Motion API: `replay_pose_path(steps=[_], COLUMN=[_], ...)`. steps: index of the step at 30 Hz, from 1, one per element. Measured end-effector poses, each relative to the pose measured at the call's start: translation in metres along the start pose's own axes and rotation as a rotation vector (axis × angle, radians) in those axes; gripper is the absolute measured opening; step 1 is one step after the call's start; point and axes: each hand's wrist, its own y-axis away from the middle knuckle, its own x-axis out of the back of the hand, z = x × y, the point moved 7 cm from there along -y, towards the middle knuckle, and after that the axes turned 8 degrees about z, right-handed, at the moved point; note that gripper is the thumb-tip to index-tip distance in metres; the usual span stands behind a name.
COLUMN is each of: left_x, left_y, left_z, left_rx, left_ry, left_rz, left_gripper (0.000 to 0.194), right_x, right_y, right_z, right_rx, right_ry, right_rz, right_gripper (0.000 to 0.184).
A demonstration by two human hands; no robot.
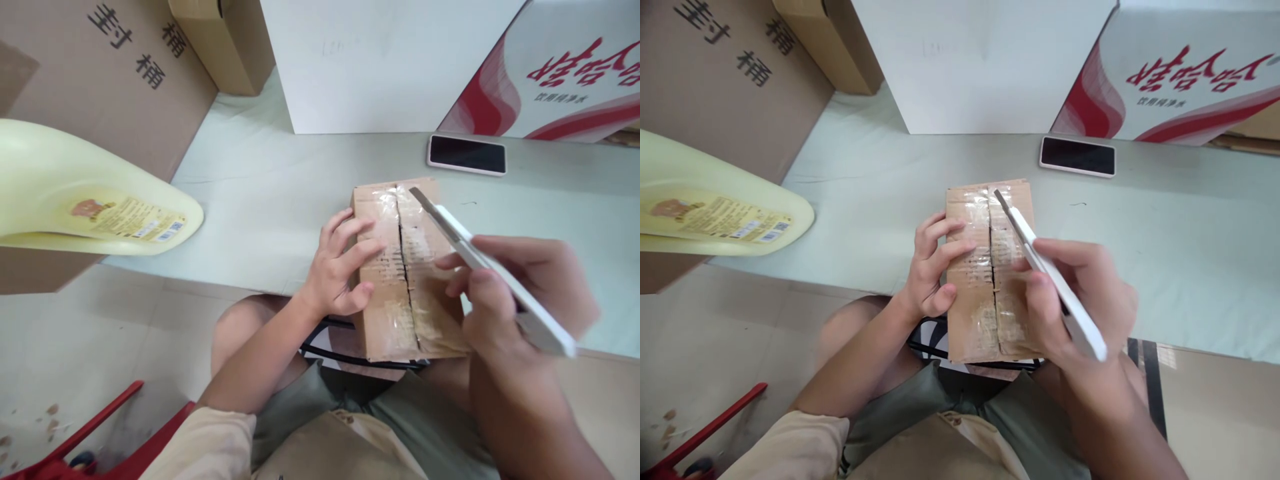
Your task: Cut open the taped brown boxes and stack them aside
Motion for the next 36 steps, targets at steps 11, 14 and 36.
replay_pose_path(steps=[11,14,36], left_x=[0.001,0.002,0.001], left_y=[-0.003,-0.004,-0.004], left_z=[0.003,0.004,0.002], left_rx=[-0.020,-0.028,-0.019], left_ry=[-0.028,-0.040,-0.011], left_rz=[-0.003,0.016,0.016], left_gripper=[0.054,0.053,0.054], right_x=[-0.018,-0.015,0.000], right_y=[-0.012,-0.012,-0.002], right_z=[-0.007,-0.006,0.000], right_rx=[0.046,0.031,-0.063], right_ry=[0.088,0.092,0.003], right_rz=[-0.059,-0.017,-0.010], right_gripper=[0.020,0.018,0.021])
